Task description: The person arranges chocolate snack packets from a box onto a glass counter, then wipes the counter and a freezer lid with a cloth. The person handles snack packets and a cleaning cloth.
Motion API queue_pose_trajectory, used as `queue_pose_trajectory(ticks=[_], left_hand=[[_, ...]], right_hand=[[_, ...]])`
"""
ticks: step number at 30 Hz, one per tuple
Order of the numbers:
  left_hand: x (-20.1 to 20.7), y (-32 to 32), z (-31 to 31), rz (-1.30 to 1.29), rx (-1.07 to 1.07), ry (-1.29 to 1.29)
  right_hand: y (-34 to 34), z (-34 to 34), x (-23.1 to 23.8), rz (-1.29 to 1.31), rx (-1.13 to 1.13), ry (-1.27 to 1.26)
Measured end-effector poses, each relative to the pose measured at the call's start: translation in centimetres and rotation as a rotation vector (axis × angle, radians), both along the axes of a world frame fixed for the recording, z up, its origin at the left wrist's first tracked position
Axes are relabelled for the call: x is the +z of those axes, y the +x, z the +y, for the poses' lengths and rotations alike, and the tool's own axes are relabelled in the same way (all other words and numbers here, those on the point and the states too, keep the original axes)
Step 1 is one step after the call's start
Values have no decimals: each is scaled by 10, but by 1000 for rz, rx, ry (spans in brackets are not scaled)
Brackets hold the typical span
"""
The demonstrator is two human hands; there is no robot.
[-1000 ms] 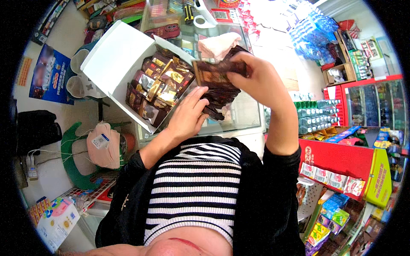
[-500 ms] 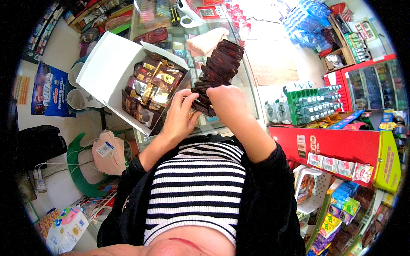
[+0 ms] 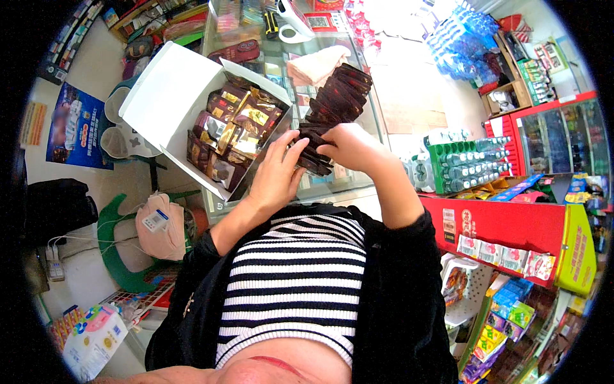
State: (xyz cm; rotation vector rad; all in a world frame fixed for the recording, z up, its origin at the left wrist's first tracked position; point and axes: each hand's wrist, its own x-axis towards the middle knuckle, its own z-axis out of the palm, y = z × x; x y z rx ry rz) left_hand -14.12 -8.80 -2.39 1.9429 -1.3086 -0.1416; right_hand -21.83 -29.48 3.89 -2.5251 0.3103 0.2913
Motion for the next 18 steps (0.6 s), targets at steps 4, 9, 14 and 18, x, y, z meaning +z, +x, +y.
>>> queue_pose_trajectory(ticks=[4,9,14,18], left_hand=[[4,0,-2,20,7,-17],[-2,3,-8,-149,-119,62],[-3,3,-10,-76,-218,112],[-27,1,-21,47,-234,82]], right_hand=[[-25,2,11,-62,-113,-167],[-18,21,36,-175,-202,-341],[43,60,48,-421,-32,-91],[121,104,11,-325,196,179]])
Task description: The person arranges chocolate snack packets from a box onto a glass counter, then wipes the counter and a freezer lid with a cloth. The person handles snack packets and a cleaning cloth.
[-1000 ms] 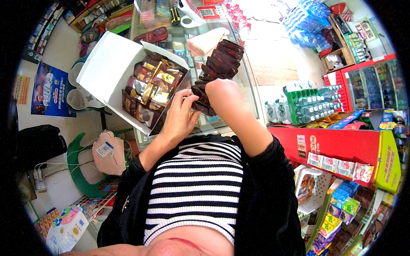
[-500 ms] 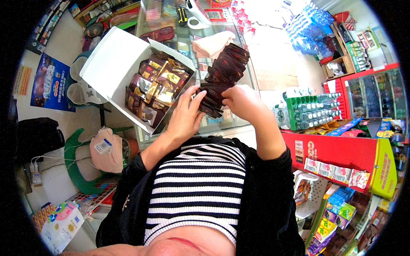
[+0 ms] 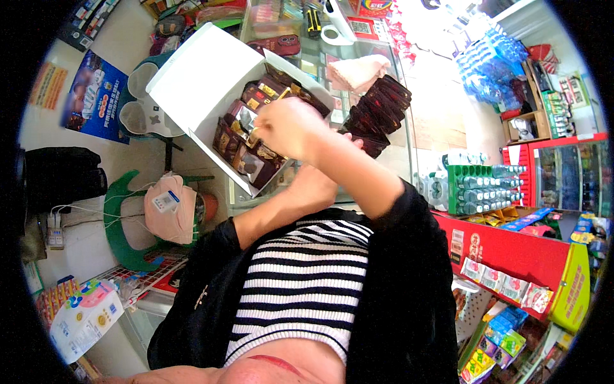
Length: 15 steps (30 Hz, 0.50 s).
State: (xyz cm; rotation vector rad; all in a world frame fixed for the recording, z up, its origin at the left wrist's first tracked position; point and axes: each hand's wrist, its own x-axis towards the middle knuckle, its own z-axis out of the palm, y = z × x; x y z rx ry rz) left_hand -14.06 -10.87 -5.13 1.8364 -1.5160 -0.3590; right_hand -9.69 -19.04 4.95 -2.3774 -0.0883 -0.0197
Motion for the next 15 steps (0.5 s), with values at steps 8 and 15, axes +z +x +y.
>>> queue_pose_trajectory(ticks=[8,15], left_hand=[[-25,5,-5,-408,63,-259],[-2,6,11,-47,65,-89]], right_hand=[[80,77,-77,209,28,-200],[23,-6,0,-93,-53,-15]])
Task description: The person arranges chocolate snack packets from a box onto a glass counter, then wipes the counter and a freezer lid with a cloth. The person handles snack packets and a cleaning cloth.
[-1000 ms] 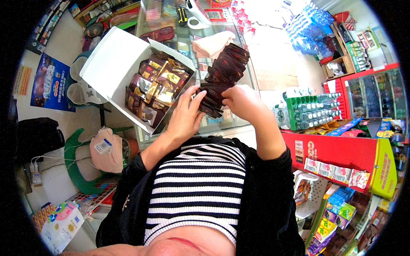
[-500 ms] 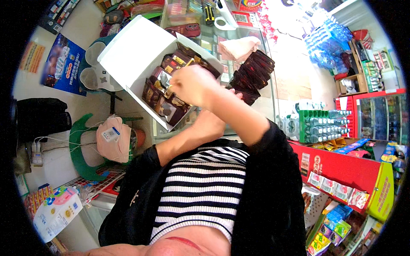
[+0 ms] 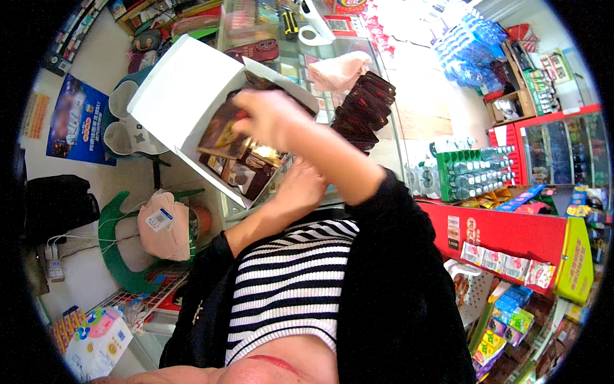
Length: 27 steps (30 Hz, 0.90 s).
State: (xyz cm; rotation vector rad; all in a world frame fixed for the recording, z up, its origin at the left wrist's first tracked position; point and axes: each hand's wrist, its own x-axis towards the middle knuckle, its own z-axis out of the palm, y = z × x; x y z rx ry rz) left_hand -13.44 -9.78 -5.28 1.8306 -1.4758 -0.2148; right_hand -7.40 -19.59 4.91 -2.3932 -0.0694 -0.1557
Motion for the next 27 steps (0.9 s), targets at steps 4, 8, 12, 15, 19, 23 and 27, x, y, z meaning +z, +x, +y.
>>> queue_pose_trajectory(ticks=[4,8,12,15,19,23,27], left_hand=[[20,1,2,-171,-19,-68],[26,4,3,-74,-43,-45],[28,2,0,-107,36,-84],[30,-1,0,-103,47,-48],[31,-4,2,-49,72,9],[31,-7,1,-70,87,22],[29,-9,0,-81,87,14]], right_hand=[[-91,-85,36,-33,-328,158],[-166,-102,22,-41,-520,127],[-192,-87,3,66,-575,30],[-201,-80,-16,36,-557,-180],[-195,-69,-25,5,-505,-395],[-173,-59,-28,233,-407,-516],[-155,-79,-41,210,-313,-513]])
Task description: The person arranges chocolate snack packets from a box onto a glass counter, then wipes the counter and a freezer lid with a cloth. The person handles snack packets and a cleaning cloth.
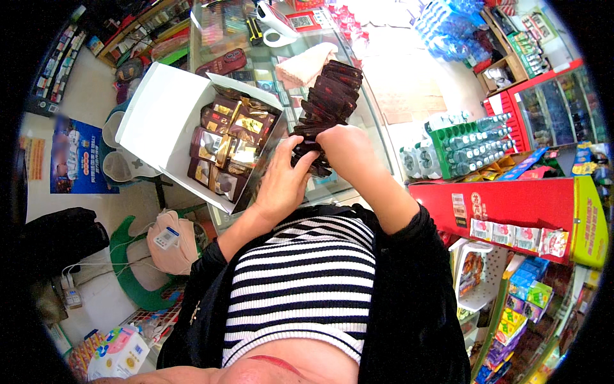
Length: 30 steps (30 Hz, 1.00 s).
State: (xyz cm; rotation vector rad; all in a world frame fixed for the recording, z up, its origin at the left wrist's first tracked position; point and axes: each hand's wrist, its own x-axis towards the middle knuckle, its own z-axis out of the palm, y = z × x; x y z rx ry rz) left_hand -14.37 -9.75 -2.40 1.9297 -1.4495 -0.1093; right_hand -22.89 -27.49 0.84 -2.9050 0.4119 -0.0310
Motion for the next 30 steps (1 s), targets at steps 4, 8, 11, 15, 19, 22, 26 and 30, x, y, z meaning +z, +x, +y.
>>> queue_pose_trajectory(ticks=[4,8,11,15,19,22,26,30], left_hand=[[-2,0,0,22,-5,-25],[-1,-3,0,80,24,-50],[0,-2,3,226,89,-69],[-2,1,6,256,91,-92],[-6,1,5,257,85,-79],[-6,1,6,236,98,-71],[-12,0,5,296,87,-11],[-32,-1,1,300,106,-69]], right_hand=[[15,-3,-6,136,56,-6],[19,-8,-20,183,41,69],[13,-12,-16,117,53,170],[-9,-9,15,-62,94,363],[-11,9,73,7,-26,145],[12,25,82,-172,42,251],[71,52,65,-263,225,355],[133,63,16,57,366,277]])
